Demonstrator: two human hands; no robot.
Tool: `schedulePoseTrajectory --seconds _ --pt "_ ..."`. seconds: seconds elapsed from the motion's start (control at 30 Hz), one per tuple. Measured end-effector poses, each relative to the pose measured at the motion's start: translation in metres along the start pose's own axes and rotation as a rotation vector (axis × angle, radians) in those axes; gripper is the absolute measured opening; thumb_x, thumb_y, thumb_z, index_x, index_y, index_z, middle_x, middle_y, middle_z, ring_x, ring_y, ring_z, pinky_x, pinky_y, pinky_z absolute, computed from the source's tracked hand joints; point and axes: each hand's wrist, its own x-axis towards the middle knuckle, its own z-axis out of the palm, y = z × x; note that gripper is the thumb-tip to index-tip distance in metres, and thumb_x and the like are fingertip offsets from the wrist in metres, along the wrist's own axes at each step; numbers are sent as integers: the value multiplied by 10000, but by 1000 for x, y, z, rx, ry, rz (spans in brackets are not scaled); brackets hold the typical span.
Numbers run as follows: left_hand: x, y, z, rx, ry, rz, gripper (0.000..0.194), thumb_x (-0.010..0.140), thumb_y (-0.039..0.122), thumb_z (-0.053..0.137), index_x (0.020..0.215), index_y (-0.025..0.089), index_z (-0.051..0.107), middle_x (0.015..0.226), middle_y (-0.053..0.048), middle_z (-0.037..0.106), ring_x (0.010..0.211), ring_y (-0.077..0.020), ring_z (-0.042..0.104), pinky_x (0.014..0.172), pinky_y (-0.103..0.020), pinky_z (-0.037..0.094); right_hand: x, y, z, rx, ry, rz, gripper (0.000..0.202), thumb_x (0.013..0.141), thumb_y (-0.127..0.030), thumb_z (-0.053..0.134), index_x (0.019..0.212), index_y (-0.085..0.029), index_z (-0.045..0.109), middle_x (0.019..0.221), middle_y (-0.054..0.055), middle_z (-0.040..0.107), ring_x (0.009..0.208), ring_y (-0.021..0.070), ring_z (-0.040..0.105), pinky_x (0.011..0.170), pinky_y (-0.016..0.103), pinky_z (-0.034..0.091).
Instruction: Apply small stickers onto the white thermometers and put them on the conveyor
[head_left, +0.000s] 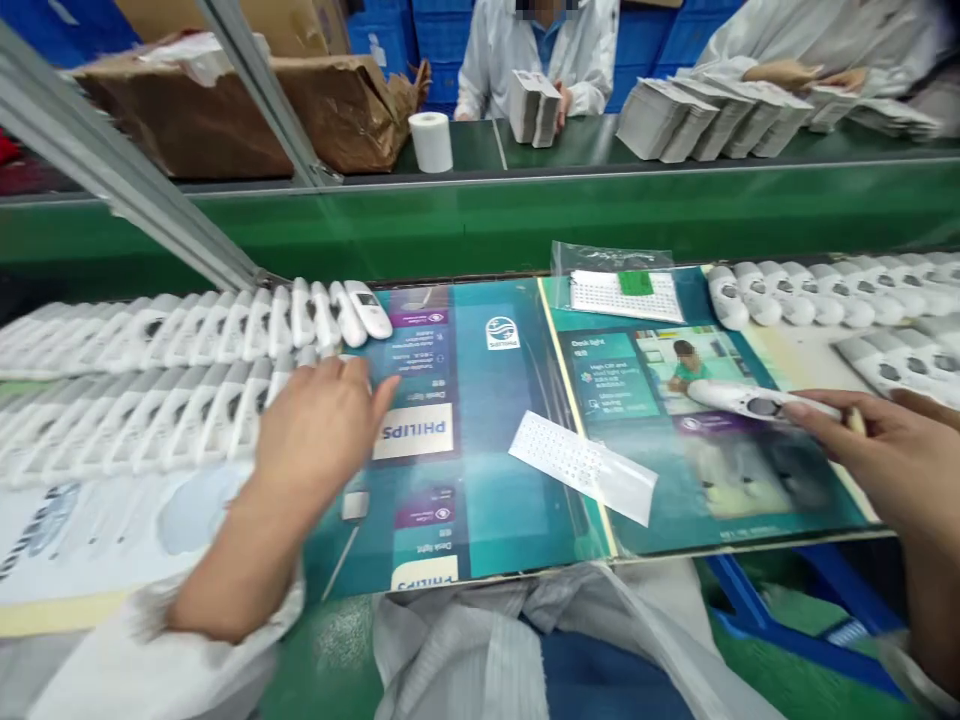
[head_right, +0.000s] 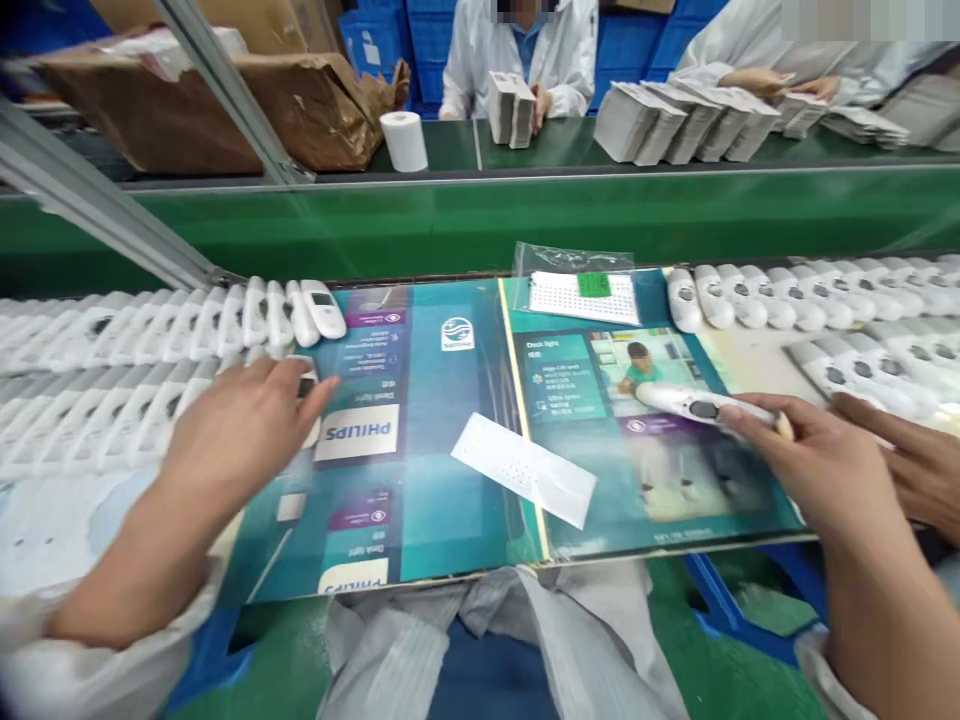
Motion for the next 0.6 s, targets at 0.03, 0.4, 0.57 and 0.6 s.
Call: schedulePoseTrajectory --seconds 0.03,0.4,0.57,0.6 --pt "1 -7 2 81 -47 -14 390 974 526 451 870 181 600 729 -110 599 730 -388 666 633 -477 530 5 6 -4 -64 16 53 190 847 -443 726 769 -273 761 421 -20 463 330 127 434 359 308 276" --pt "-7 60 1 -1156 -224 -155 410 960 502 505 1317 302 500 861 -4 672 712 -221 680 622 -368 527 -45 -71 26 -52 -49 -181 271 988 -420 552 1009 -232 745 1006 96 692 975 239 659 874 391 520" --pt "-38 133 15 -1360 -359 92 329 1027 365 451 1345 284 472 1214 -62 652 1067 -243 637 848 -381 517 -89 -116 61 39 -324 -174 157 987 -241 573 1014 -226 727 903 33 694 857 185 659 744 312 507" --pt "-44 139 18 -1374 -388 69 325 1035 361 437 1351 291 461 1220 -60 647 1071 -239 633 857 -381 507 -92 -118 65 16 -324 -171 168 993 -233 558 1016 -220 724 918 38 689 862 186 658 747 317 502"
